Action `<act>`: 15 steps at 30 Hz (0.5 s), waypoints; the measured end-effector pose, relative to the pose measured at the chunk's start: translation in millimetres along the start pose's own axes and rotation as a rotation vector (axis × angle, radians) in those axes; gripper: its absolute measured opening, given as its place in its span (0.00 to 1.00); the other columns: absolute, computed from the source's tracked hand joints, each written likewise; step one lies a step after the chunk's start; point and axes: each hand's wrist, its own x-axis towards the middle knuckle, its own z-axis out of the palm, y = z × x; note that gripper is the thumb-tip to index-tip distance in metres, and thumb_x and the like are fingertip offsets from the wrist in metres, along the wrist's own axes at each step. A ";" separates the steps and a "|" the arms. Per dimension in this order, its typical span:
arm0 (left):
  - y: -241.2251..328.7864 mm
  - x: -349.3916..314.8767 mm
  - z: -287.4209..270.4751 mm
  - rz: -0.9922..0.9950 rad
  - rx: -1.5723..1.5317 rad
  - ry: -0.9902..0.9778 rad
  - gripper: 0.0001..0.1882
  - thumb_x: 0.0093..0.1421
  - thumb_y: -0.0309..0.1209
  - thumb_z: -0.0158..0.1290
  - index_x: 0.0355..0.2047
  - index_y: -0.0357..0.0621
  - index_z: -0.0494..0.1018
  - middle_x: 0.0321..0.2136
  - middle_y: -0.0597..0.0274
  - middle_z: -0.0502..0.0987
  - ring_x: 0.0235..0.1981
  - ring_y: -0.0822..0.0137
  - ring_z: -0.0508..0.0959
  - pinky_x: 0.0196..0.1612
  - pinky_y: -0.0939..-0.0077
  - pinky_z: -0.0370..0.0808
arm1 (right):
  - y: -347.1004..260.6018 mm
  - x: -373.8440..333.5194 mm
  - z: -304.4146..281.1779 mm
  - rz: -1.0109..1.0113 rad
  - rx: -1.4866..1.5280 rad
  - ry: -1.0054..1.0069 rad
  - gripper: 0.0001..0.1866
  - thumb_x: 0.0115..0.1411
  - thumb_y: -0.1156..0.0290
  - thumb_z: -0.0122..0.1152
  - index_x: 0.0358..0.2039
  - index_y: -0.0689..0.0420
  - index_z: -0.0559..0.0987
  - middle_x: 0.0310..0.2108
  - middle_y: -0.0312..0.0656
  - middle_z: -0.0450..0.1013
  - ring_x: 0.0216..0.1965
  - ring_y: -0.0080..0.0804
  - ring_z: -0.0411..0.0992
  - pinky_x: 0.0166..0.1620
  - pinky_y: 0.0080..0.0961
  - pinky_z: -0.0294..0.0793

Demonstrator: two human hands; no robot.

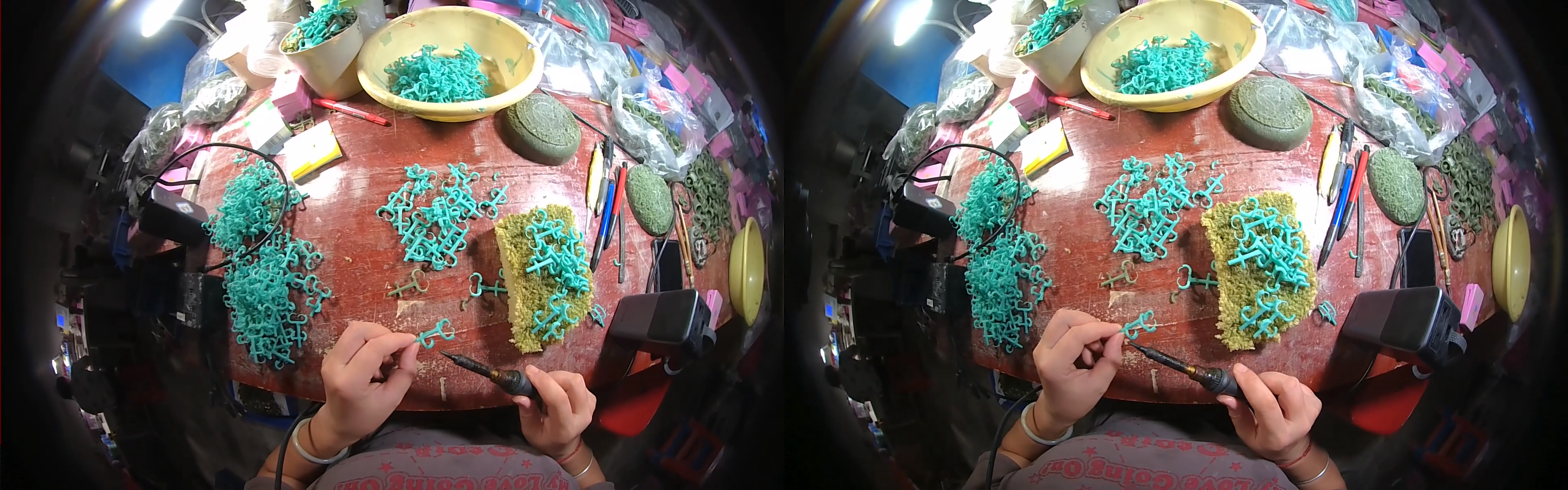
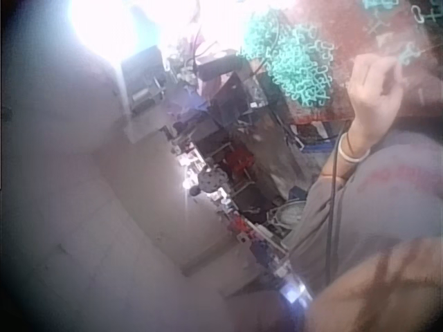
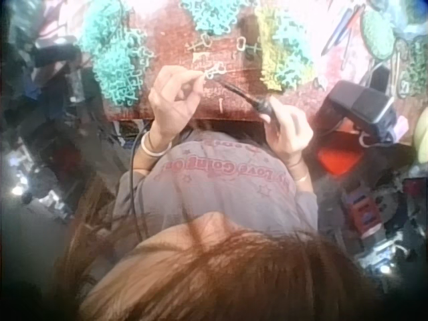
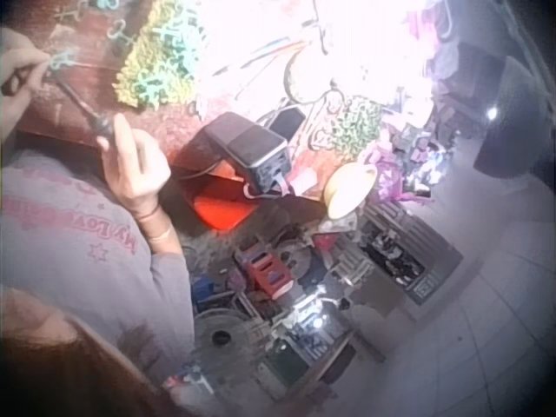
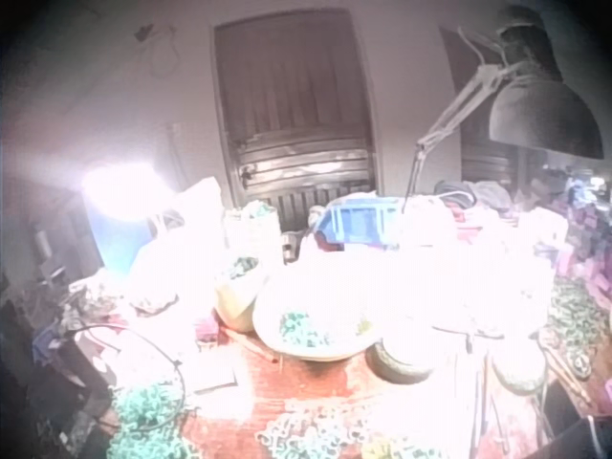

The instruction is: The person picks up green wax moldings from a table and uses a heated tool to join them together.

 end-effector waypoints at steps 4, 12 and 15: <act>-1.4 -1.9 0.1 0.010 0.007 0.004 0.11 0.50 0.14 0.63 0.34 0.39 0.79 0.29 0.65 0.74 0.20 0.81 0.69 0.19 0.87 0.63 | -1.8 1.9 -0.3 -0.022 0.007 -0.035 0.19 0.56 0.62 0.72 0.45 0.58 0.83 0.27 0.36 0.71 0.22 0.27 0.69 0.22 0.22 0.68; 0.0 -1.1 -0.5 0.008 -0.004 -0.003 0.11 0.51 0.14 0.63 0.34 0.38 0.80 0.29 0.65 0.74 0.20 0.82 0.68 0.20 0.87 0.63 | -2.9 5.6 -1.5 -0.029 -0.004 -0.060 0.19 0.54 0.63 0.73 0.45 0.58 0.83 0.28 0.36 0.71 0.21 0.26 0.69 0.21 0.22 0.67; -1.2 -0.3 -0.1 0.012 -0.002 -0.002 0.11 0.51 0.14 0.63 0.34 0.38 0.80 0.29 0.65 0.74 0.20 0.82 0.68 0.20 0.87 0.63 | -2.5 6.1 -0.6 -0.028 -0.011 -0.064 0.19 0.53 0.64 0.73 0.44 0.58 0.83 0.27 0.36 0.71 0.21 0.27 0.69 0.21 0.22 0.67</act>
